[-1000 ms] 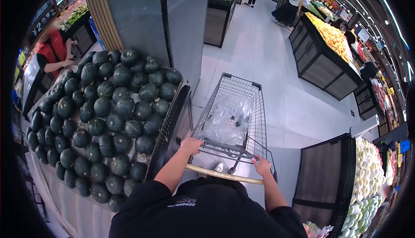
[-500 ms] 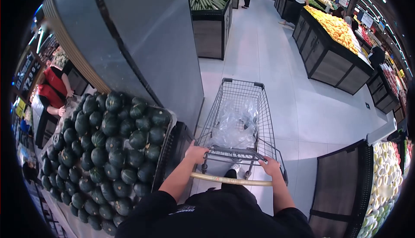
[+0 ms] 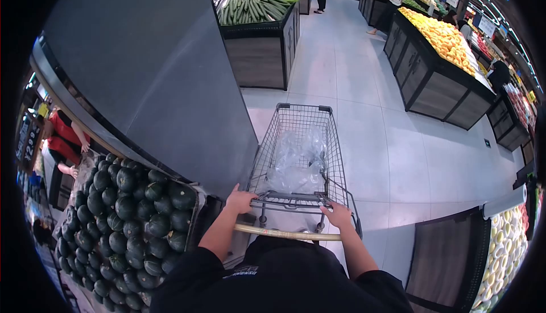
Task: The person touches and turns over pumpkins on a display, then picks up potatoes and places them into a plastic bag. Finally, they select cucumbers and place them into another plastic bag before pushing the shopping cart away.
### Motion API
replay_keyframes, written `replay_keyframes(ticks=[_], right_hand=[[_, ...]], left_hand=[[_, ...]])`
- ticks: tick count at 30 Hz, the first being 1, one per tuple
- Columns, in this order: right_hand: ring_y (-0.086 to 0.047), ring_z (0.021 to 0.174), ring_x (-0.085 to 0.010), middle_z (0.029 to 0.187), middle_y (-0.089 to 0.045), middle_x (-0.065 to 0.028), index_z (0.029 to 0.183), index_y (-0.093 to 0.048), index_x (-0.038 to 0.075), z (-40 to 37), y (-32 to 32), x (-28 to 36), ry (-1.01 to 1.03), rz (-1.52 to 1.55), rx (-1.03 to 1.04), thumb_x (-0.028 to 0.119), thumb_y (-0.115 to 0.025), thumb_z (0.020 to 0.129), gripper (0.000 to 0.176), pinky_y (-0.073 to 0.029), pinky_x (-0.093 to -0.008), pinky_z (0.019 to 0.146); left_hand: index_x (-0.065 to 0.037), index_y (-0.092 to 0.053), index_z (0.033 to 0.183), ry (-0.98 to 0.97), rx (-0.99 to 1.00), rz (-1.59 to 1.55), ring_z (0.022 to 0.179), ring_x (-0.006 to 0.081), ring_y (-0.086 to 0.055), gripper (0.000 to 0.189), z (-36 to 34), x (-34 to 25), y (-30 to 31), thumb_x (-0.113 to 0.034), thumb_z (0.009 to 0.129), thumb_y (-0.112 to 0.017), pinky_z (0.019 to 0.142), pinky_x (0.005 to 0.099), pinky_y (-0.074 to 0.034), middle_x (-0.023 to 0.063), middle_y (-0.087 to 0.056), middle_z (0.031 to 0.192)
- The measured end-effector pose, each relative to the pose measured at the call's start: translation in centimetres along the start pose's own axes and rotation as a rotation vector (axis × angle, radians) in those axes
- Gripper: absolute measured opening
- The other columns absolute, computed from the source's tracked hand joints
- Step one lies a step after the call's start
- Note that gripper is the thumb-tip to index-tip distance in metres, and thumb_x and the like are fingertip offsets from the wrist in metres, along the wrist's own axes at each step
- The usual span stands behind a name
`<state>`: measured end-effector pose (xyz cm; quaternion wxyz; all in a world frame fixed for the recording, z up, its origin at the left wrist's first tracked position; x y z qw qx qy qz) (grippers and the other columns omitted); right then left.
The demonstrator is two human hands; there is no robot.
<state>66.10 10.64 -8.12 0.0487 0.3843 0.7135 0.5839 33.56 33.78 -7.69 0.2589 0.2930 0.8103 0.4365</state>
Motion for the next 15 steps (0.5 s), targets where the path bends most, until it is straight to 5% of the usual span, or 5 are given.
replay_keyframes(ticks=[15], right_hand=[[-0.061,0.122,-0.0299,0.124,-0.070,-0.0101,0.127,-0.069,0.021,15.6,5.3,1.5,-0.005,0.026,0.056,0.071,-0.058,0.086,0.066,-0.038,-0.0545,0.104]], left_hand=[[-0.024,-0.067,0.126,-0.005,-0.034,-0.093,0.117,0.0233,-0.064,0.048,13.5,2.5,8.2,-0.018,0.079,-0.069,0.123,0.0564,-0.015,0.0046,-0.073,0.115]])
Point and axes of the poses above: each hand's wrist, its own z-axis towards the middle knuckle, its own y-axis out of the back of the hand, x = y × z, the point moved 4 cm from there along z, towards the middle knuckle
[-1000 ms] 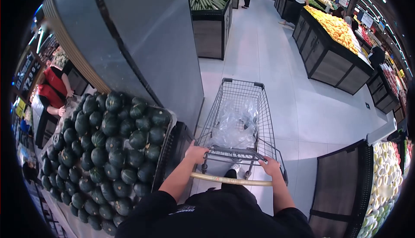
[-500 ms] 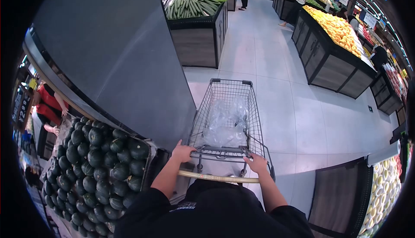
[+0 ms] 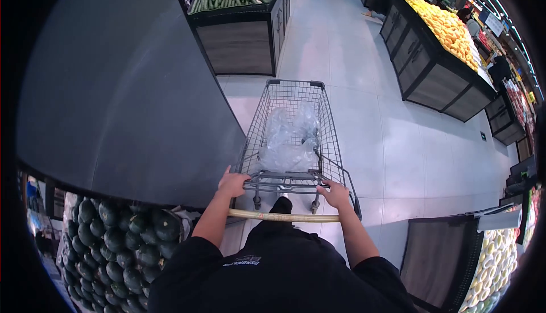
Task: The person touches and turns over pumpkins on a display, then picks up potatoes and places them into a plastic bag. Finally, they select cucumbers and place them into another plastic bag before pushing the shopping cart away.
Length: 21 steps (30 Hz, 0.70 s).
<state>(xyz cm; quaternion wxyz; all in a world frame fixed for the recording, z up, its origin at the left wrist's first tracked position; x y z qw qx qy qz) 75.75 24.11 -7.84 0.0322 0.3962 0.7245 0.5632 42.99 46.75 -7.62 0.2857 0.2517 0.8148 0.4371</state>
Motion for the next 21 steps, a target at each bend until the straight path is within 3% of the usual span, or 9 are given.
replay_keyframes(ticks=[10,14,21], right_hand=[[-0.061,0.121,-0.0292,0.123,-0.070,-0.0090,0.126,-0.069,0.019,10.8,5.4,1.4,0.018,0.015,-0.050,0.073,-0.055,0.088,0.068,-0.036,-0.0531,0.104],[-0.062,0.118,-0.0297,0.120,-0.071,-0.0096,0.122,-0.071,0.020,13.6,9.2,2.6,-0.007,0.013,-0.051,0.066,-0.058,0.089,0.058,-0.039,-0.0509,0.101],[-0.063,0.118,-0.0290,0.120,-0.072,-0.0091,0.121,-0.072,0.019,19.2,14.4,4.2,-0.022,0.037,-0.044,0.070,-0.057,0.087,0.063,-0.038,-0.0514,0.101]], left_hand=[[-0.023,-0.067,0.125,-0.039,-0.026,0.016,0.116,0.0242,-0.064,0.044,10.8,1.2,7.8,-0.023,0.080,-0.072,0.122,0.0577,-0.016,0.0043,-0.073,0.111],[-0.024,-0.069,0.123,-0.021,-0.007,0.015,0.117,0.0241,-0.064,0.041,13.7,0.6,12.0,-0.023,0.082,-0.070,0.122,0.0556,-0.018,0.0051,-0.073,0.113],[-0.025,-0.069,0.121,-0.022,-0.003,0.057,0.116,0.0234,-0.065,0.039,18.7,0.4,18.8,-0.023,0.082,-0.069,0.122,0.0550,-0.019,0.0047,-0.073,0.112]])
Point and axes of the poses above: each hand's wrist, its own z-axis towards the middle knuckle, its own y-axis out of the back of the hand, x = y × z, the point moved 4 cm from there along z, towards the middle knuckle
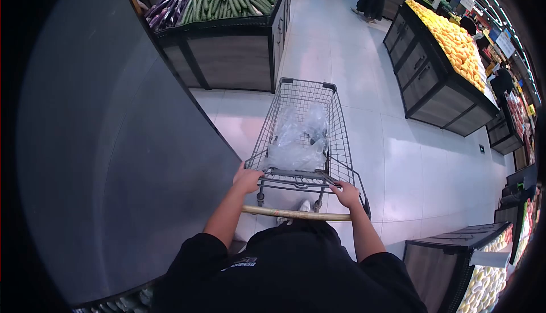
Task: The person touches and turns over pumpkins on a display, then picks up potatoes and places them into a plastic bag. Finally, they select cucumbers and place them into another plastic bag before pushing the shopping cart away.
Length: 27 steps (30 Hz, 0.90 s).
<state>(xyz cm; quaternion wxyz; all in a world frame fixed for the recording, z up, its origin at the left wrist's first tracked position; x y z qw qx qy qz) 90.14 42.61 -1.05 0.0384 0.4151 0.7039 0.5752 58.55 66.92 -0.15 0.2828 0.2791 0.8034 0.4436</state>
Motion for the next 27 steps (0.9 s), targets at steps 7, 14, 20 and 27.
replay_keyframes(ticks=[7,14,20,27], right_hand=[[-0.064,0.117,-0.0297,0.119,-0.072,-0.0093,0.120,-0.073,0.020,8.0,2.3,0.0,-0.005,0.006,-0.013,0.072,-0.059,0.085,0.064,-0.041,-0.0501,0.098],[-0.064,0.116,-0.0300,0.118,-0.072,-0.0089,0.122,-0.070,0.019,16.9,3.6,2.0,-0.039,0.013,0.036,0.064,-0.062,0.089,0.057,-0.041,-0.0490,0.099],[-0.064,0.117,-0.0317,0.118,-0.072,-0.0108,0.123,-0.071,0.019,24.1,5.5,3.6,-0.047,0.004,0.037,0.067,-0.062,0.087,0.061,-0.041,-0.0500,0.101],[-0.063,0.118,-0.0313,0.119,-0.072,-0.0100,0.120,-0.072,0.020,32.0,8.7,3.5,-0.001,0.037,0.032,0.068,-0.061,0.086,0.060,-0.038,-0.0498,0.101]], left_hand=[[-0.026,-0.069,0.122,0.000,0.062,-0.009,0.115,0.0244,-0.065,0.040,7.6,1.3,4.1,-0.021,0.082,-0.067,0.122,0.0558,-0.018,0.0045,-0.074,0.112],[-0.025,-0.067,0.124,-0.048,-0.003,-0.001,0.111,0.0238,-0.066,0.046,16.4,4.9,6.3,-0.021,0.078,-0.069,0.121,0.0578,-0.018,0.0019,-0.074,0.104],[-0.026,-0.067,0.123,-0.033,-0.013,0.015,0.111,0.0220,-0.066,0.046,22.8,6.5,9.3,-0.019,0.077,-0.070,0.122,0.0573,-0.019,0.0014,-0.074,0.103],[-0.026,-0.068,0.122,-0.014,-0.014,0.025,0.107,0.0229,-0.067,0.044,29.5,6.6,12.7,-0.018,0.078,-0.070,0.121,0.0574,-0.021,0.0026,-0.074,0.100]])
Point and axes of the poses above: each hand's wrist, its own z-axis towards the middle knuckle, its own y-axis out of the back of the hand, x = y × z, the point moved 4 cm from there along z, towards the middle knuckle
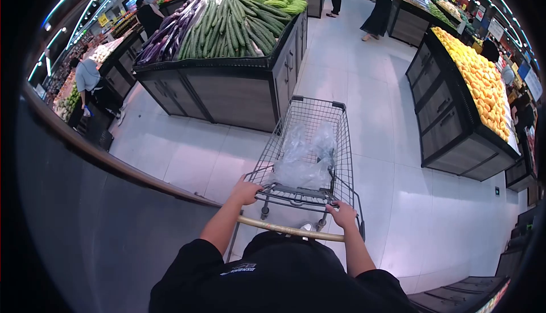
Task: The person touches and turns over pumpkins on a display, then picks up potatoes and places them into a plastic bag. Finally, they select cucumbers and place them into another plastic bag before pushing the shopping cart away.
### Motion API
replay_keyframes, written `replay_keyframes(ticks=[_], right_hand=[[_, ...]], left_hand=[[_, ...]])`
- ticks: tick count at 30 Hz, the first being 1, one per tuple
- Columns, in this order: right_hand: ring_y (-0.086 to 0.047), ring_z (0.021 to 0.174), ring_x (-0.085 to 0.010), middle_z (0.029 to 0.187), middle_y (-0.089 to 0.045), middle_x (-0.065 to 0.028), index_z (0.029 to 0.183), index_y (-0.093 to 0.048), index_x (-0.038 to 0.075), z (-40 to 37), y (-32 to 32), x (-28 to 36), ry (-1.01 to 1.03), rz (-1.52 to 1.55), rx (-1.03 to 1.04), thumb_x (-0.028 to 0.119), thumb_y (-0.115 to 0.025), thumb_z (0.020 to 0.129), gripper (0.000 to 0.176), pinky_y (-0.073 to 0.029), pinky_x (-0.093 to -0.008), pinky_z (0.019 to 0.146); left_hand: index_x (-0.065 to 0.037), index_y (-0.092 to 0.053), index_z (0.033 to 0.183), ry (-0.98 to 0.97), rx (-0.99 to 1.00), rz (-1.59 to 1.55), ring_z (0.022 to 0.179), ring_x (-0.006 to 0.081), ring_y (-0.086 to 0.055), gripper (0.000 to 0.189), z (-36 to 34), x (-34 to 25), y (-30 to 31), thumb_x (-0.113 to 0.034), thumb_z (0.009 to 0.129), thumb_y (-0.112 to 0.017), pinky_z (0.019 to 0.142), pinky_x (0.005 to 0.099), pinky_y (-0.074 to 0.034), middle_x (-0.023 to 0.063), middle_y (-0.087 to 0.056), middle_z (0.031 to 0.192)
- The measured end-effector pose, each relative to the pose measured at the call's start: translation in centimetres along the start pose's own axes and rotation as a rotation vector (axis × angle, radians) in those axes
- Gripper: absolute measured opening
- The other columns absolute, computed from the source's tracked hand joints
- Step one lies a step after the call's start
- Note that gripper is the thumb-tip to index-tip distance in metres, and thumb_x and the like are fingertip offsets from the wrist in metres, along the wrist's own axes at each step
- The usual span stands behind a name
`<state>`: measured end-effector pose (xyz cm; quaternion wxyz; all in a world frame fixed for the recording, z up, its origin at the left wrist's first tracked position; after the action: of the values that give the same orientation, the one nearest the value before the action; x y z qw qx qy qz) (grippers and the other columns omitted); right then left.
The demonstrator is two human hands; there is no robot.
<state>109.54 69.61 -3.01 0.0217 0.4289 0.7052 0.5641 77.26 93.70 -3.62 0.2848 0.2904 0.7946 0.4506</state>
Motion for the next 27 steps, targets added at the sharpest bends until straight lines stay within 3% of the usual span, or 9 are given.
replay_keyframes(ticks=[12,15,17,24,25,27], right_hand=[[-0.062,0.117,-0.0292,0.113,-0.072,-0.0085,0.119,-0.072,0.021,12.8,6.0,-0.2,0.004,-0.014,0.019,0.070,-0.061,0.085,0.060,-0.037,-0.0519,0.102],[-0.062,0.117,-0.0291,0.117,-0.071,-0.0088,0.121,-0.070,0.022,15.8,7.7,0.2,0.035,-0.046,0.015,0.072,-0.061,0.084,0.063,-0.037,-0.0526,0.103],[-0.060,0.120,-0.0292,0.122,-0.069,-0.0092,0.127,-0.067,0.022,17.4,8.9,0.6,0.066,-0.127,0.046,0.073,-0.060,0.083,0.068,-0.037,-0.0528,0.104],[-0.059,0.123,-0.0308,0.127,-0.068,-0.0122,0.137,-0.061,0.018,24.4,12.1,1.4,0.016,-0.125,0.036,0.073,-0.062,0.083,0.077,-0.035,-0.0514,0.106],[-0.059,0.125,-0.0302,0.128,-0.068,-0.0118,0.139,-0.058,0.015,25.3,12.6,1.8,0.015,-0.142,0.023,0.065,-0.065,0.086,0.073,-0.037,-0.0498,0.104],[-0.059,0.125,-0.0302,0.129,-0.068,-0.0118,0.139,-0.058,0.014,27.1,13.4,2.5,0.010,-0.139,0.022,0.065,-0.065,0.086,0.074,-0.037,-0.0499,0.105]], left_hand=[[-0.027,-0.067,0.124,0.028,0.042,0.014,0.112,0.0250,-0.066,0.045,11.2,0.0,6.4,-0.019,0.080,-0.066,0.121,0.0571,-0.020,0.0064,-0.074,0.107],[-0.027,-0.068,0.124,0.041,0.035,-0.029,0.112,0.0253,-0.067,0.045,14.3,0.3,7.6,-0.018,0.079,-0.067,0.120,0.0565,-0.021,0.0064,-0.074,0.107],[-0.026,-0.067,0.122,0.035,0.007,0.007,0.108,0.0229,-0.067,0.043,16.2,0.5,8.5,-0.023,0.080,-0.069,0.121,0.0573,-0.020,0.0019,-0.074,0.098],[-0.025,-0.064,0.127,0.034,0.027,-0.028,0.108,0.0235,-0.067,0.047,22.9,1.2,12.3,-0.025,0.080,-0.070,0.121,0.0582,-0.020,0.0022,-0.074,0.099],[-0.025,-0.065,0.127,0.026,0.008,-0.037,0.108,0.0247,-0.068,0.047,24.0,1.4,12.6,-0.025,0.080,-0.071,0.120,0.0579,-0.020,0.0040,-0.074,0.103],[-0.025,-0.065,0.127,0.022,-0.010,-0.049,0.109,0.0258,-0.068,0.047,25.9,2.1,13.5,-0.026,0.080,-0.072,0.120,0.0576,-0.021,0.0058,-0.074,0.107]])
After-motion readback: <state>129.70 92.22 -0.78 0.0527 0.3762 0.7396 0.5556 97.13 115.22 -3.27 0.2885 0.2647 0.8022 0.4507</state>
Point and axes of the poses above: each hand's wrist, its own z-axis towards the middle knuckle, its own y-axis out of the back of the hand, x = y × z, the point moved 4 cm from there along z, towards the middle knuckle
